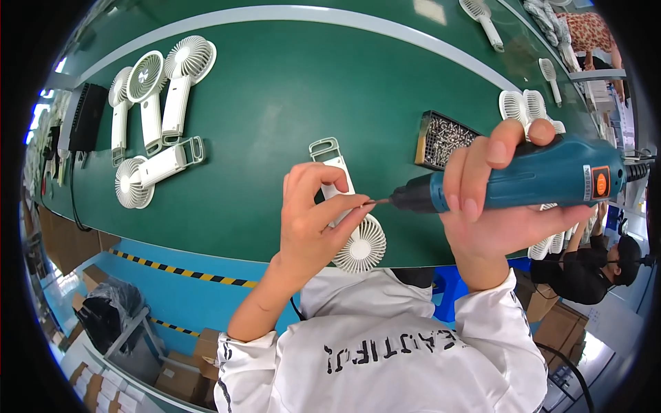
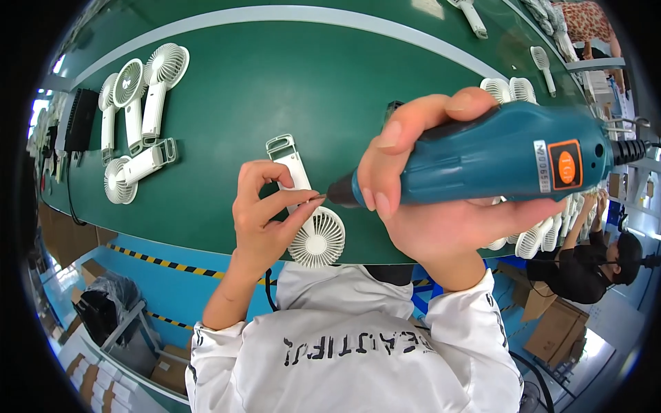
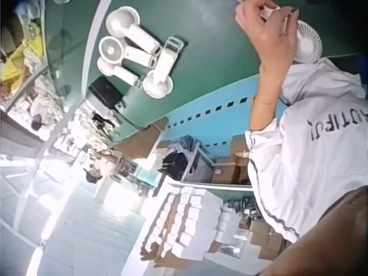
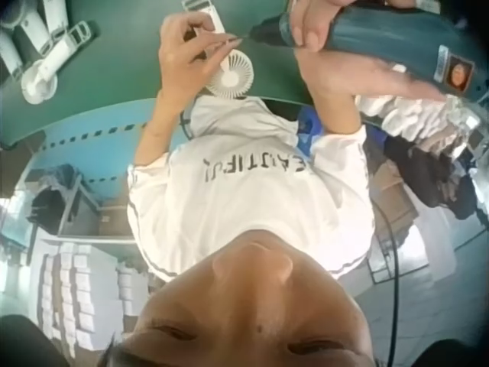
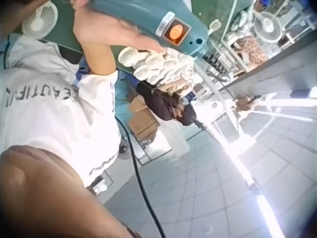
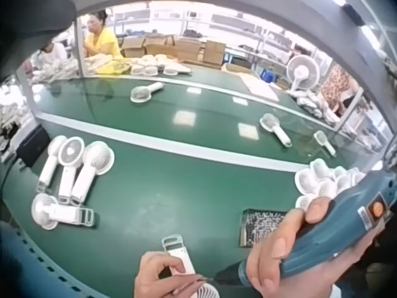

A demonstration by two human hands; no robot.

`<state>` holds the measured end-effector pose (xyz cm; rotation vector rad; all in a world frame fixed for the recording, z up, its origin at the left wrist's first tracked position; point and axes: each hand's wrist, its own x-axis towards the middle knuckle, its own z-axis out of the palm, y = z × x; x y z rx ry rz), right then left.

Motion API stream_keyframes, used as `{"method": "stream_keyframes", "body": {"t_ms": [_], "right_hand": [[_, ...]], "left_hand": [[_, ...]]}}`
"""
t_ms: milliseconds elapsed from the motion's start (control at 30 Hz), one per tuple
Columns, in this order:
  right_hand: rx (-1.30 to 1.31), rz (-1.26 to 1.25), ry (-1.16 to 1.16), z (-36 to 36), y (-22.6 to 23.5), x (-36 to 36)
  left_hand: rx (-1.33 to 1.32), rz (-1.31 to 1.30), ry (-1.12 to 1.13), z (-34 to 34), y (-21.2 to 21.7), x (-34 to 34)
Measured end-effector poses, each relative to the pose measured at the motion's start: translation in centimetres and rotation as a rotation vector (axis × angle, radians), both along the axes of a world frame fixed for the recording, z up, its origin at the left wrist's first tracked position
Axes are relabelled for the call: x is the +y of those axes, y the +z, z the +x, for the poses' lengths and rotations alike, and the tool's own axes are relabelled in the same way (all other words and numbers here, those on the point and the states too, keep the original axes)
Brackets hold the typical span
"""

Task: Assembling small portable fans on a production line using an electric screwdriver.

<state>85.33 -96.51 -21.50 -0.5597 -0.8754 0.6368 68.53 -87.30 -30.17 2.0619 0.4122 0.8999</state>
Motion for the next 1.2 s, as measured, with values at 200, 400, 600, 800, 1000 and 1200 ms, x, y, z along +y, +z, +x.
{"method": "stream_keyframes", "body": {"t_ms": [200,400,600,800,1000,1200], "right_hand": [[0.049,-0.016,-0.016,-0.1,0.0,-0.2],[0.045,-0.022,0.029,-0.7,-0.5,0.6],[0.003,-0.086,0.082,-0.5,-0.7,1.0],[-0.048,-0.012,0.128,-0.6,0.1,1.2],[-0.024,-0.041,0.098,-0.8,-0.1,1.2],[-0.025,-0.033,0.081,-0.8,0.1,1.1]], "left_hand": [[0.04,-0.069,-0.024,-0.2,-0.1,0.2],[0.061,-0.095,-0.053,-0.5,0.2,0.3],[0.096,-0.162,-0.093,-0.9,0.2,0.4],[0.102,-0.122,-0.071,-1.2,0.4,1.1],[0.109,-0.114,-0.084,-1.3,0.9,1.2],[0.099,-0.128,-0.083,-1.1,0.7,1.2]]}}
